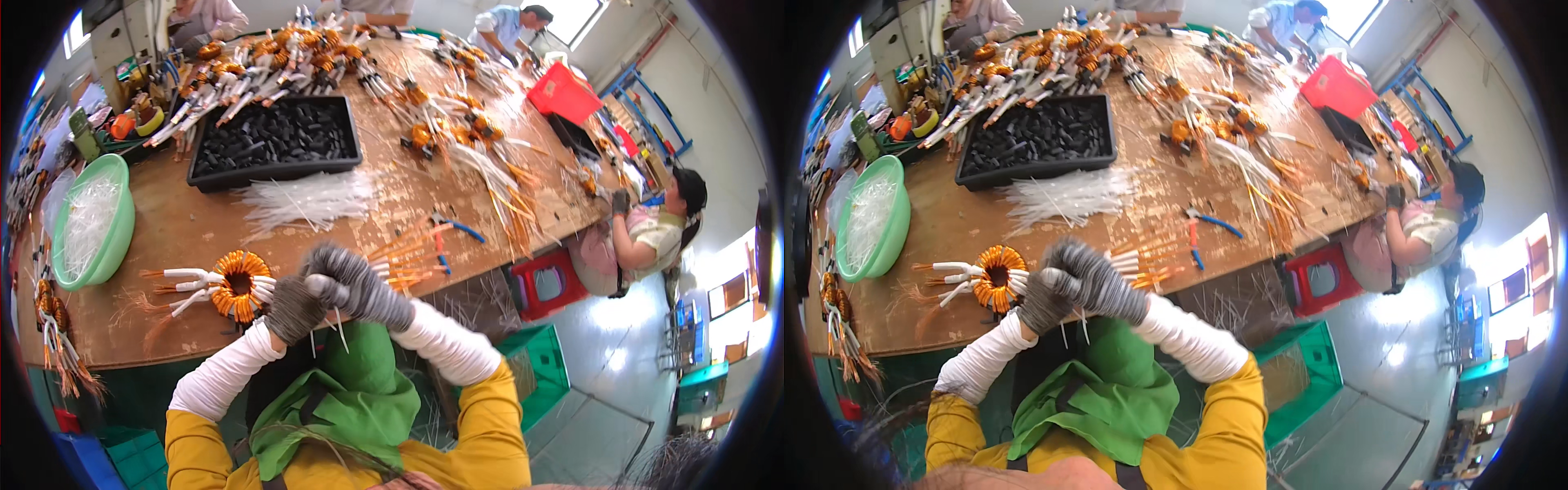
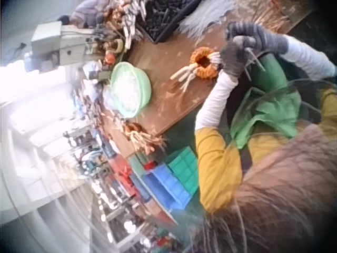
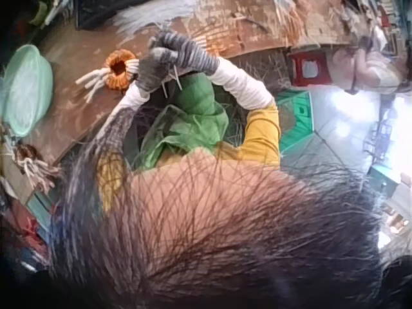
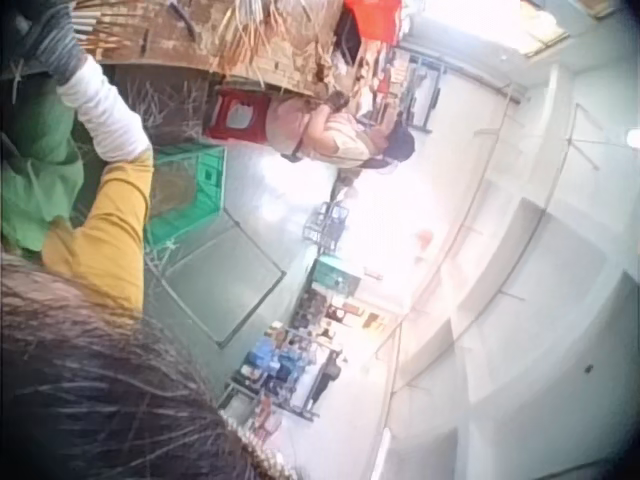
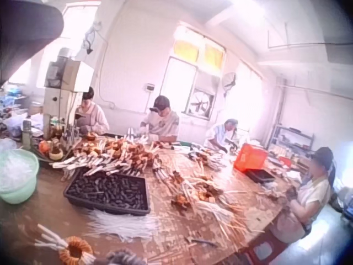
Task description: The person assembles wiring harnesses and plastic connectors onto electromagnetic coils, using wire cutters and pliers to secure the components with zip ties.
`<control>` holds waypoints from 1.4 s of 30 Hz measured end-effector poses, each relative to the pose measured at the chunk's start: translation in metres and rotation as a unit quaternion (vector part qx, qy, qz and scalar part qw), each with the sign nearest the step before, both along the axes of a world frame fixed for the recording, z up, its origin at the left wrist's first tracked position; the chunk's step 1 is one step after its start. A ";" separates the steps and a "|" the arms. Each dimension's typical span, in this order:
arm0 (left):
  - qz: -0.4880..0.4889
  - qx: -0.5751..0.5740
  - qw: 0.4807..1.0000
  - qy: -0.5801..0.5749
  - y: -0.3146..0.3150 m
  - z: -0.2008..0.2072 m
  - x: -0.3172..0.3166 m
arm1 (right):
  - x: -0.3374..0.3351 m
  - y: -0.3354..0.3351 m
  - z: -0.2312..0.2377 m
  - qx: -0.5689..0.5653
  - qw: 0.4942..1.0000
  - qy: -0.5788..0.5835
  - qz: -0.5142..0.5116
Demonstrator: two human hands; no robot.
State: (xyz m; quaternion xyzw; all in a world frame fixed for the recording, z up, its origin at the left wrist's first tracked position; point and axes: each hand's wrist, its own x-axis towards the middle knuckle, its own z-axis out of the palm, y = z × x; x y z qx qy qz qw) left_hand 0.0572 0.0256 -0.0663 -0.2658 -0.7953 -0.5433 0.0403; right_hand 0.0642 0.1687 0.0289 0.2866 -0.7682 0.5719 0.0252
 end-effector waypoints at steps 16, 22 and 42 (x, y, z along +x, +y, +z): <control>0.003 -0.173 0.968 0.182 0.005 0.041 0.011 | -0.021 0.086 0.017 0.580 0.813 0.023 0.049; -0.003 -0.161 0.972 0.169 0.008 0.048 0.014 | 0.004 0.160 0.012 0.598 0.801 0.032 -0.017; 0.107 -0.107 0.960 0.236 -0.010 0.084 0.050 | 0.244 0.213 -0.201 0.023 0.796 -0.253 -0.549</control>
